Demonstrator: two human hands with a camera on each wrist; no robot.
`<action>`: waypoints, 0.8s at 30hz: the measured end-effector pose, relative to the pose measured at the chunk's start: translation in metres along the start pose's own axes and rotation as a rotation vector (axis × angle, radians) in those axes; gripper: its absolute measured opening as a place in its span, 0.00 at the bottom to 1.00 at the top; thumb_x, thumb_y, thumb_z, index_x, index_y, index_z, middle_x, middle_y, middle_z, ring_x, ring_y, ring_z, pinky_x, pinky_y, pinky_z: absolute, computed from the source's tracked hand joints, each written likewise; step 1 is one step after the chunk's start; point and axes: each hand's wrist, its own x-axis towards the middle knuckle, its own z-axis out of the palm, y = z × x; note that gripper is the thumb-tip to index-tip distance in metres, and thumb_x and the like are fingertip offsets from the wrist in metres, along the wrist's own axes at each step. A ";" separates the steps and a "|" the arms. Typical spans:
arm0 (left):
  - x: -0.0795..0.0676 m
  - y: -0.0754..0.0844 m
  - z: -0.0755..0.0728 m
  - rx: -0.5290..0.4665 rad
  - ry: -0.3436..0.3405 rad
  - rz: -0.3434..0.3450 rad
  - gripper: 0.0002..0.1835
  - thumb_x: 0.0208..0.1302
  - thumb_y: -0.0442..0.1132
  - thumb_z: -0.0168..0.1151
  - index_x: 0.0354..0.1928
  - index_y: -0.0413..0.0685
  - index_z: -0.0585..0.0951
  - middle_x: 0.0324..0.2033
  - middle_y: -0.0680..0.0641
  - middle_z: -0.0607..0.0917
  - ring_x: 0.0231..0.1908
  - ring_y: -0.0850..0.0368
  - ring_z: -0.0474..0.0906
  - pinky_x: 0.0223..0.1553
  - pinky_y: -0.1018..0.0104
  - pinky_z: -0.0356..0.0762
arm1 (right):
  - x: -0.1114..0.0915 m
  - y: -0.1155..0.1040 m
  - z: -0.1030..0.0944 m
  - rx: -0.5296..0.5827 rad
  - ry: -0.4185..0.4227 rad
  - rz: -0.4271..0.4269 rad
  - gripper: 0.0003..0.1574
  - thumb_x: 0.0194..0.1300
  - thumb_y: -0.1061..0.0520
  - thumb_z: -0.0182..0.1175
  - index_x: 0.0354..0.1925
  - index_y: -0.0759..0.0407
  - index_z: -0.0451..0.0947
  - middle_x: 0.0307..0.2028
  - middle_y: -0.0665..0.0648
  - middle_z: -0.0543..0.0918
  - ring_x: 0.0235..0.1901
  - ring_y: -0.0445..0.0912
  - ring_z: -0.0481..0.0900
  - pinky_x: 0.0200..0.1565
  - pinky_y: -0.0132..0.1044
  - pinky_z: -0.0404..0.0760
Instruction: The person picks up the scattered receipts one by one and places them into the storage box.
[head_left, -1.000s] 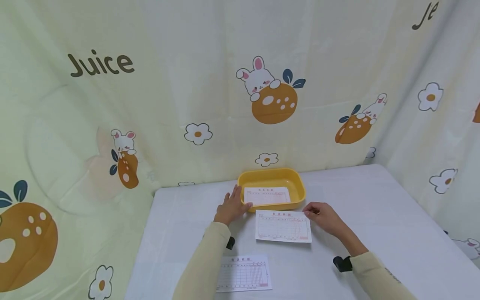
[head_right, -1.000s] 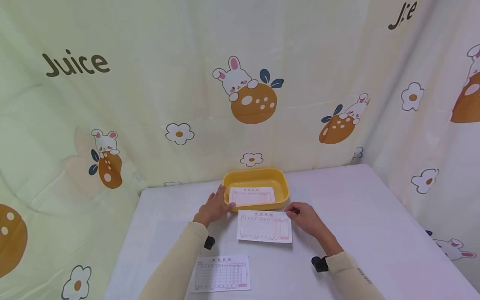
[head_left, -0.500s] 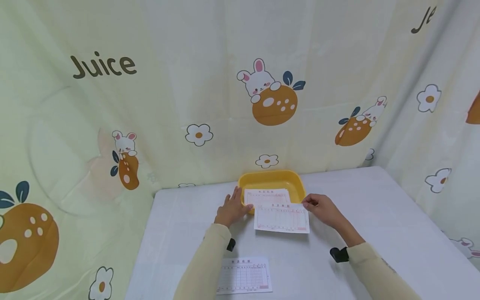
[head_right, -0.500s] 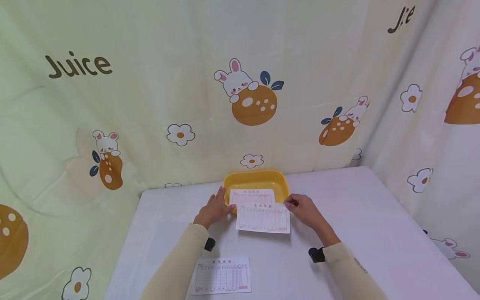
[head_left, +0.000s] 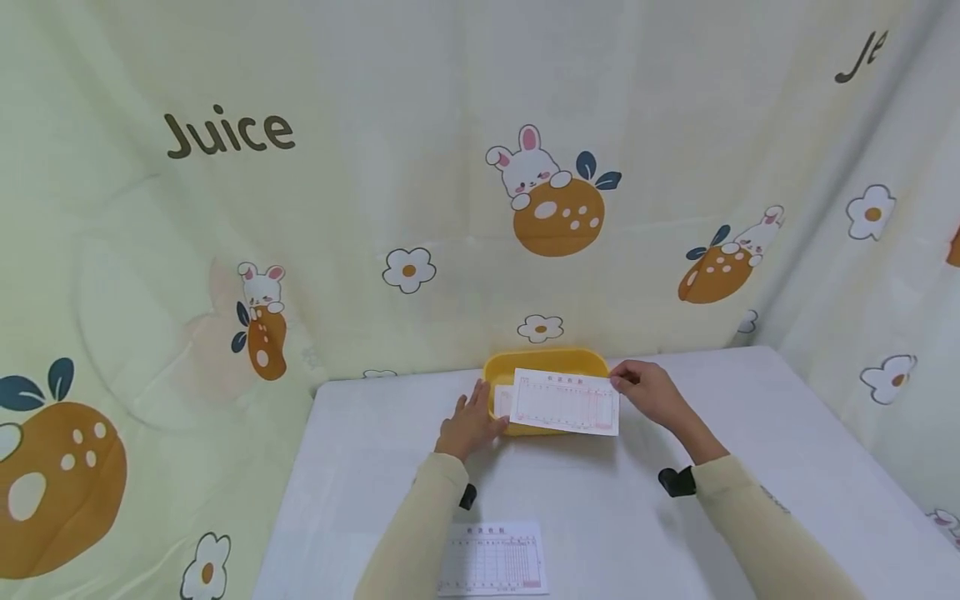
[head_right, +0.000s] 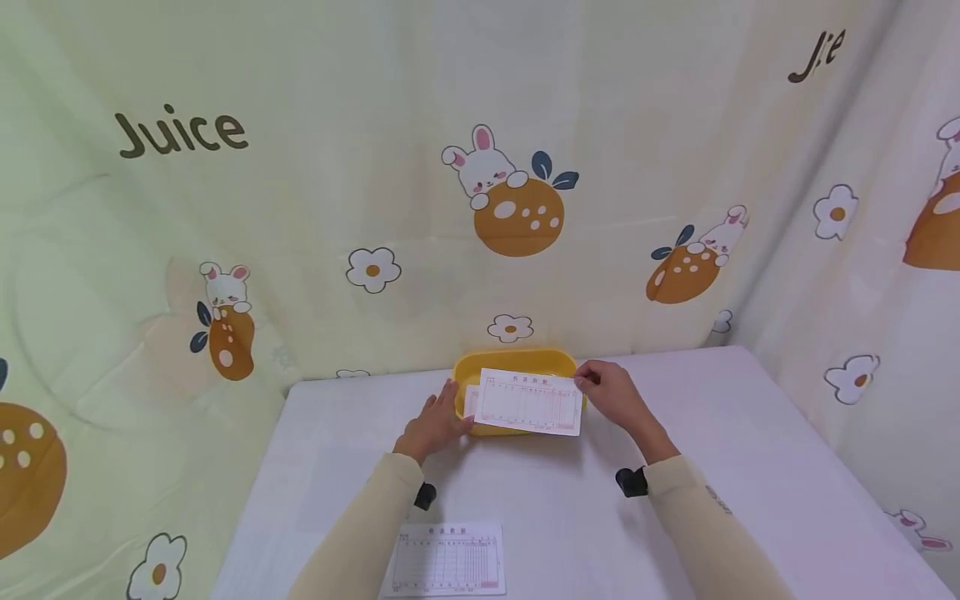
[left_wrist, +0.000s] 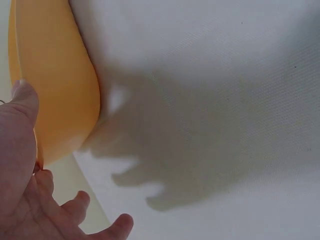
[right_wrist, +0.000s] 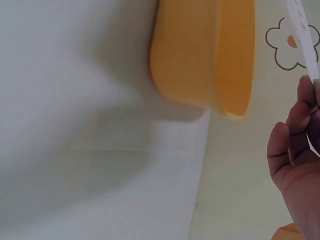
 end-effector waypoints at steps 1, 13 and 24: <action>0.000 0.000 0.000 0.002 -0.003 -0.005 0.47 0.78 0.61 0.61 0.87 0.51 0.52 0.86 0.50 0.51 0.82 0.37 0.52 0.71 0.27 0.63 | 0.002 -0.002 -0.002 -0.004 0.003 -0.005 0.10 0.80 0.65 0.58 0.51 0.71 0.82 0.41 0.62 0.85 0.40 0.54 0.77 0.41 0.42 0.80; 0.000 -0.001 -0.002 0.018 -0.012 -0.015 0.47 0.77 0.63 0.61 0.87 0.52 0.53 0.86 0.51 0.52 0.81 0.37 0.53 0.70 0.28 0.66 | 0.025 -0.028 -0.025 -0.053 0.040 -0.030 0.11 0.82 0.64 0.56 0.53 0.71 0.81 0.44 0.66 0.85 0.42 0.57 0.77 0.44 0.45 0.82; 0.004 -0.001 -0.006 0.029 -0.008 -0.005 0.47 0.77 0.63 0.61 0.87 0.52 0.54 0.85 0.51 0.53 0.81 0.37 0.54 0.69 0.28 0.67 | 0.044 -0.038 -0.032 -0.081 0.046 -0.033 0.13 0.83 0.64 0.55 0.55 0.72 0.80 0.46 0.69 0.84 0.44 0.60 0.78 0.48 0.48 0.83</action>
